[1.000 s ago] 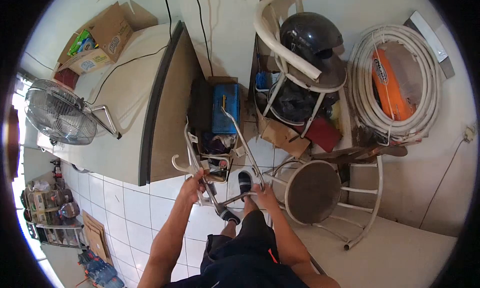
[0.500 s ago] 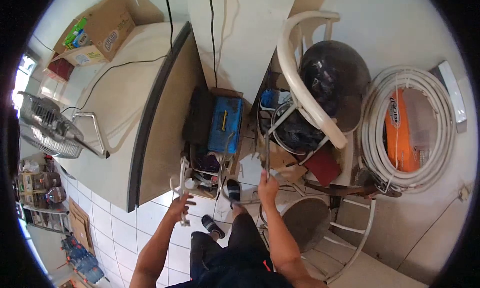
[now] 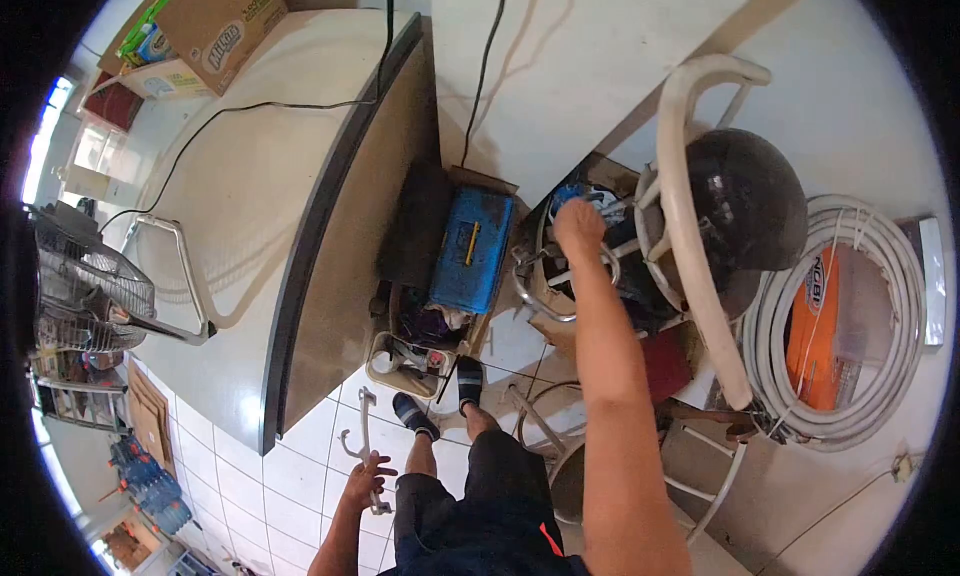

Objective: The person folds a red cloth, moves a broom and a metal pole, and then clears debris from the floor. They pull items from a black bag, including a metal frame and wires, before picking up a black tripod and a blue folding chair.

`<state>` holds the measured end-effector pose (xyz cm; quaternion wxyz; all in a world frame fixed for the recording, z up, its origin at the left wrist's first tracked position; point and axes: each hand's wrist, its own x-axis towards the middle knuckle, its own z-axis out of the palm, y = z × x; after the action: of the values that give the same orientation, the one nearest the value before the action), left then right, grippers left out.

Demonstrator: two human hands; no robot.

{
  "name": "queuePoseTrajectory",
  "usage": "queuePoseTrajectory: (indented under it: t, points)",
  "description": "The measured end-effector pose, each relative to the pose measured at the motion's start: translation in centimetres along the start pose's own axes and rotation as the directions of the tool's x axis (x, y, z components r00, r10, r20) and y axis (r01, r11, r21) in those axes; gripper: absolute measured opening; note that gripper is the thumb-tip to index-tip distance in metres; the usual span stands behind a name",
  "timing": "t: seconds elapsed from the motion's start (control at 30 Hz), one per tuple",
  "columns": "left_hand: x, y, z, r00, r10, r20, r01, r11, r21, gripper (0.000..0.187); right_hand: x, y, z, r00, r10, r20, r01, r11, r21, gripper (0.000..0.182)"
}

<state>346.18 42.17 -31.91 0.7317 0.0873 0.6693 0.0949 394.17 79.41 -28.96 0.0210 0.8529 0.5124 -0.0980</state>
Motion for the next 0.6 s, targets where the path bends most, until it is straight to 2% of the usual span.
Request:
queuePoseTrajectory:
  t: [0.13, 0.27, 0.37, 0.47, 0.6]
  points:
    - [0.6, -1.6, -0.6, 0.998, -0.051, -0.035, 0.050, 0.998, -0.025, 0.060, 6.9, -0.4, 1.0, 1.000, -0.021, 0.021, 0.023, 0.995, -0.101, 0.021]
    - [1.0, -1.9, -0.2, 0.994, -0.106, -0.037, 0.104, 0.993, -0.057, 0.057, 8.6, -2.6, -1.4, 0.984, -0.060, 0.168, 0.093, 0.977, -0.193, 0.026]
    - [1.9, -2.8, -0.1, 0.989, -0.144, -0.041, 0.138, 0.982, -0.133, 0.054, 11.2, -1.2, 1.4, 0.972, -0.025, 0.235, 0.080, 0.970, -0.228, 0.029]
    - [2.4, -3.6, -0.1, 0.991, -0.132, -0.037, 0.128, 0.987, -0.093, 0.064, 13.2, 1.3, 4.0, 0.976, 0.060, 0.207, -0.032, 0.990, -0.138, 0.032]
    - [2.5, -3.2, 0.6, 0.985, -0.166, -0.056, 0.158, 0.979, -0.132, 0.057, 15.9, 4.6, 6.3, 0.954, -0.095, 0.285, 0.169, 0.955, -0.245, 0.035]
